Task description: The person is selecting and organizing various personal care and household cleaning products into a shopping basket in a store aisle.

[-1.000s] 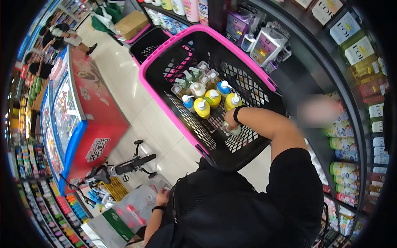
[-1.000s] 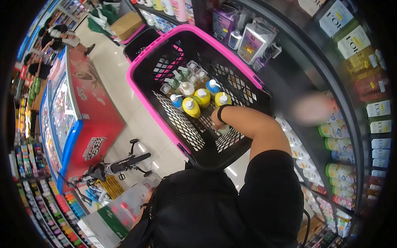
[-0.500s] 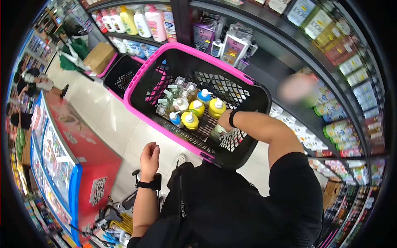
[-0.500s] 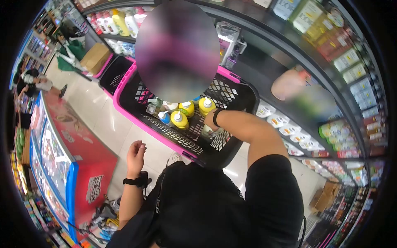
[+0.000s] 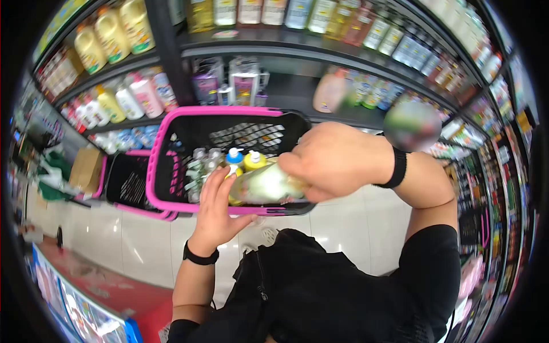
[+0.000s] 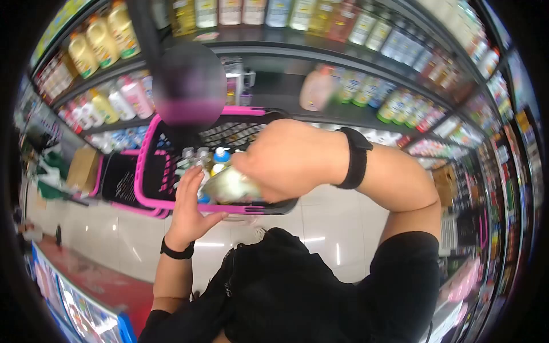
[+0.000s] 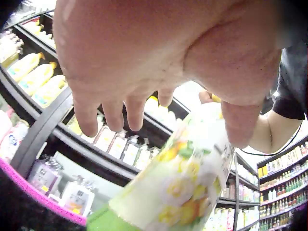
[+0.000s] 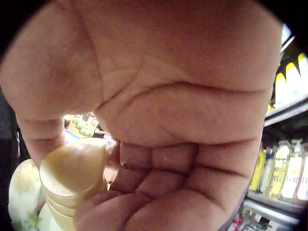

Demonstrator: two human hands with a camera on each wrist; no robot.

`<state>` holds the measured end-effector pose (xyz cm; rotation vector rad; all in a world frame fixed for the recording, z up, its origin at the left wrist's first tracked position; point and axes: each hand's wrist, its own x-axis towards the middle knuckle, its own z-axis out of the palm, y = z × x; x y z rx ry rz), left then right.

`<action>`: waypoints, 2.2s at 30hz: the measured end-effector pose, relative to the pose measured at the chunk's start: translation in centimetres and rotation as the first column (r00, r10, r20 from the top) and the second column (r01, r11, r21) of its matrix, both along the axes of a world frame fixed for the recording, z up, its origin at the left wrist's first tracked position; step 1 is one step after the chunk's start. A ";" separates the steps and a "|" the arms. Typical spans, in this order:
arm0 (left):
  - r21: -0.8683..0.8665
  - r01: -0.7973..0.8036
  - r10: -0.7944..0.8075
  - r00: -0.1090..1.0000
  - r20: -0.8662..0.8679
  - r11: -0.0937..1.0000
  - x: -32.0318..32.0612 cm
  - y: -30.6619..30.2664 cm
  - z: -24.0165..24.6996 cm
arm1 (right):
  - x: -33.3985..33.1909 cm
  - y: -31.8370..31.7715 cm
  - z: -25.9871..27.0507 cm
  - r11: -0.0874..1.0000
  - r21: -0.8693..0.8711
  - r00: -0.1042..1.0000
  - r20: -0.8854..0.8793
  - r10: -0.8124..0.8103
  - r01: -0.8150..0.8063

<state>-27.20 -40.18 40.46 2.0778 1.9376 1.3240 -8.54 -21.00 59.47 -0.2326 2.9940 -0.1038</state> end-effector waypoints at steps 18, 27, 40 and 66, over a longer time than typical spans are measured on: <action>-0.012 0.764 -0.371 0.327 0.869 0.645 19.1 9.6 -0.5 | 24.9 1.3 -12.6 0.340 -0.931 0.667 -0.339 -0.663 -0.134; -0.157 0.748 -0.411 0.512 0.754 0.644 33.5 19.9 -4.1 | 37.2 3.2 -22.1 0.020 -0.994 0.435 -0.066 -0.898 -0.109; -0.469 0.822 -0.589 0.562 0.580 0.323 42.6 31.0 -4.9 | 47.0 7.6 -25.8 -0.112 -0.980 0.106 0.095 -0.990 -0.166; -0.369 0.577 -0.329 0.768 0.550 0.729 36.4 58.5 -13.0 | 40.4 43.4 -26.4 0.114 -0.957 0.434 0.014 -0.901 0.267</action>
